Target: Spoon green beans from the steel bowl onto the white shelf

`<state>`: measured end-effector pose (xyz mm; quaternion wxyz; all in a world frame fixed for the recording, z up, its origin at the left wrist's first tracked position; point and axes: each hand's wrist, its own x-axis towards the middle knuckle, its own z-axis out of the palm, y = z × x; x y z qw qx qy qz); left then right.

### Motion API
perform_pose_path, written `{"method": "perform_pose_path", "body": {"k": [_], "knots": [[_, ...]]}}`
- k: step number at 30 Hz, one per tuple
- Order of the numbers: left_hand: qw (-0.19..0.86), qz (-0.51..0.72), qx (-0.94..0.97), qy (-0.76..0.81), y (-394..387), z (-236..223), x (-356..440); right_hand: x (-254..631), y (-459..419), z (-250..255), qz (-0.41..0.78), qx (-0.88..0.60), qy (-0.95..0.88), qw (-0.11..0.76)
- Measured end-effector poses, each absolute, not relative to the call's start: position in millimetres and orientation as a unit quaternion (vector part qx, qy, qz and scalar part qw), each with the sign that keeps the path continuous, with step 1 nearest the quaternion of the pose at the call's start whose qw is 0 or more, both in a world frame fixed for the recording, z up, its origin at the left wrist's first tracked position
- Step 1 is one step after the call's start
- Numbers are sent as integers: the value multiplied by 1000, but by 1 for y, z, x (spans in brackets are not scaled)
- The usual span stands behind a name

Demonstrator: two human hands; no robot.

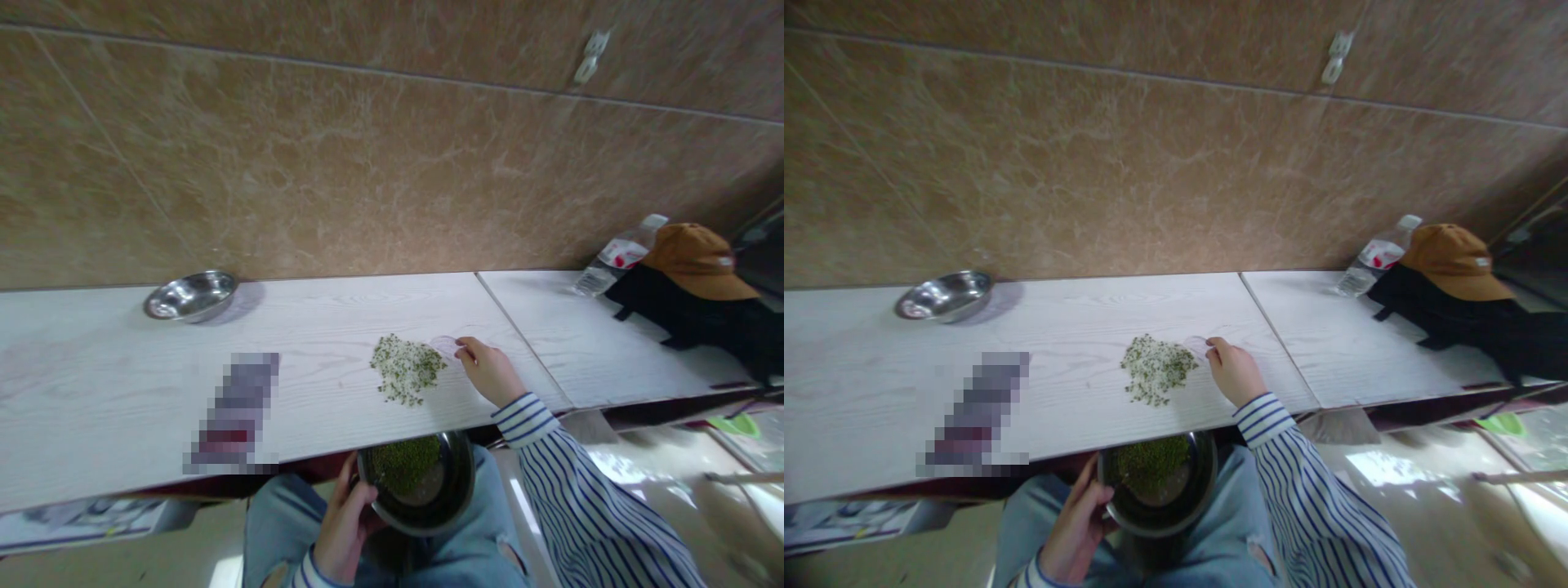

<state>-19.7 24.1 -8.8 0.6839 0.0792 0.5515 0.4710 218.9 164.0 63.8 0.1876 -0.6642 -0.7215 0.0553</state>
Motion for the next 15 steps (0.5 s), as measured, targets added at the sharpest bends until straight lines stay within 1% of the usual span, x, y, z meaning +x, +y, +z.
{"method": "perform_pose_path", "body": {"k": [15], "knots": [[697, 461, 83, 543, 25, -5, -20, 197, 148, 69, 66, -633, -747, 193]]}}
